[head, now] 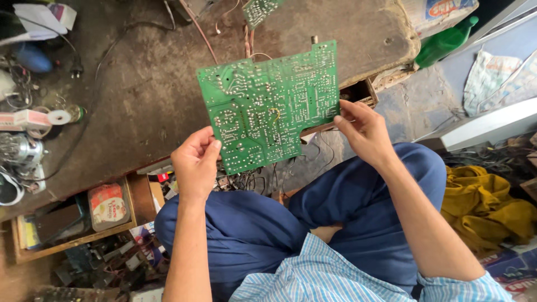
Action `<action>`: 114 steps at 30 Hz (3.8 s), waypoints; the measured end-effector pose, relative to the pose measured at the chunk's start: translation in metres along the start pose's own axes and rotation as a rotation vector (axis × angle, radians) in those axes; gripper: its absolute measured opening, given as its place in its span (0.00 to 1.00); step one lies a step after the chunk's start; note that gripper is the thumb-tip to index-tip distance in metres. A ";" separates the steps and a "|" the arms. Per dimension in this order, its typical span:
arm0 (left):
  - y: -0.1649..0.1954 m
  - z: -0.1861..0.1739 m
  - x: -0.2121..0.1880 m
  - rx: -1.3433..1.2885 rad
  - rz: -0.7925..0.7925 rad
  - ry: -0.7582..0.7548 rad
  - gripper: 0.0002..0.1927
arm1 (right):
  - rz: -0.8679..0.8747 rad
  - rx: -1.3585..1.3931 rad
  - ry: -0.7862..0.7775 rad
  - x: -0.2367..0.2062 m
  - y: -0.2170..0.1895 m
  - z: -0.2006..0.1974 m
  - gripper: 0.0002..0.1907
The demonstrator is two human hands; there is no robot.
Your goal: The person sits on the floor holding a green circuit board and points at its solder joints, then uses pliers and a screwdriver on the board's components and brushes dust off the board surface with a brush. At the end they pick up a phone from the shelf.
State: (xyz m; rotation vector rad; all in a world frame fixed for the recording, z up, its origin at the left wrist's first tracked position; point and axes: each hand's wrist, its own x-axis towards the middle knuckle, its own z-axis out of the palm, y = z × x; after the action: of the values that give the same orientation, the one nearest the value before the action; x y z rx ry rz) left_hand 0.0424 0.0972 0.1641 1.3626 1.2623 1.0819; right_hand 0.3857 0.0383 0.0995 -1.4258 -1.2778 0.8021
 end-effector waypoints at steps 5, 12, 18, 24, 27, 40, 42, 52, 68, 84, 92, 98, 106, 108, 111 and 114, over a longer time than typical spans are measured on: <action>0.003 -0.003 0.001 0.069 -0.035 0.043 0.13 | 0.124 -0.115 -0.105 0.011 -0.001 -0.007 0.18; 0.002 0.000 -0.009 0.140 -0.066 0.098 0.13 | 0.164 0.233 0.026 0.069 -0.003 -0.006 0.14; 0.012 0.005 -0.015 0.106 -0.040 0.115 0.13 | 0.161 0.262 0.077 0.075 -0.004 0.002 0.12; 0.042 0.008 -0.029 0.156 -0.030 0.134 0.14 | 0.006 0.202 0.055 0.069 -0.004 -0.002 0.14; 0.057 0.014 -0.032 0.157 0.044 0.117 0.15 | 0.054 0.204 0.019 0.071 -0.002 -0.005 0.15; 0.084 0.025 -0.039 0.189 0.060 0.109 0.15 | 0.006 0.228 -0.040 0.070 0.012 -0.006 0.17; 0.074 0.020 -0.032 0.158 0.041 0.105 0.13 | -0.004 0.250 -0.038 0.068 0.015 -0.004 0.18; -0.007 0.000 -0.012 0.107 -0.070 0.166 0.09 | 0.077 0.484 -0.073 0.062 0.020 0.001 0.21; -0.006 0.012 -0.005 -0.007 -0.036 0.142 0.10 | -0.072 -0.207 0.209 -0.032 0.025 0.031 0.29; 0.023 0.021 -0.015 -0.018 0.058 0.000 0.18 | -0.233 -0.069 0.319 -0.025 0.063 0.030 0.20; 0.026 0.020 -0.014 0.065 0.064 0.006 0.19 | -0.094 0.073 0.172 -0.029 0.062 0.032 0.27; 0.017 0.015 -0.015 0.040 0.048 0.020 0.20 | 0.074 0.193 0.001 -0.032 0.056 0.027 0.37; 0.001 0.008 -0.014 -0.018 0.030 0.015 0.22 | 0.116 0.311 -0.128 -0.033 0.048 0.026 0.44; 0.001 0.007 -0.014 -0.003 0.056 0.005 0.22 | 0.130 0.335 -0.148 -0.033 0.049 0.025 0.45; 0.006 0.006 -0.014 -0.008 0.030 0.008 0.22 | 0.138 0.326 -0.157 -0.032 0.051 0.025 0.45; 0.014 0.006 -0.016 -0.007 0.053 -0.013 0.22 | 0.139 0.310 -0.163 -0.031 0.053 0.026 0.46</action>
State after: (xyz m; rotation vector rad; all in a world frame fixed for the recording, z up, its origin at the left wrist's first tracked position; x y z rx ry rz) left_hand 0.0492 0.0808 0.1767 1.4023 1.2180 1.1113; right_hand 0.3703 0.0186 0.0380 -1.2268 -1.1239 1.1766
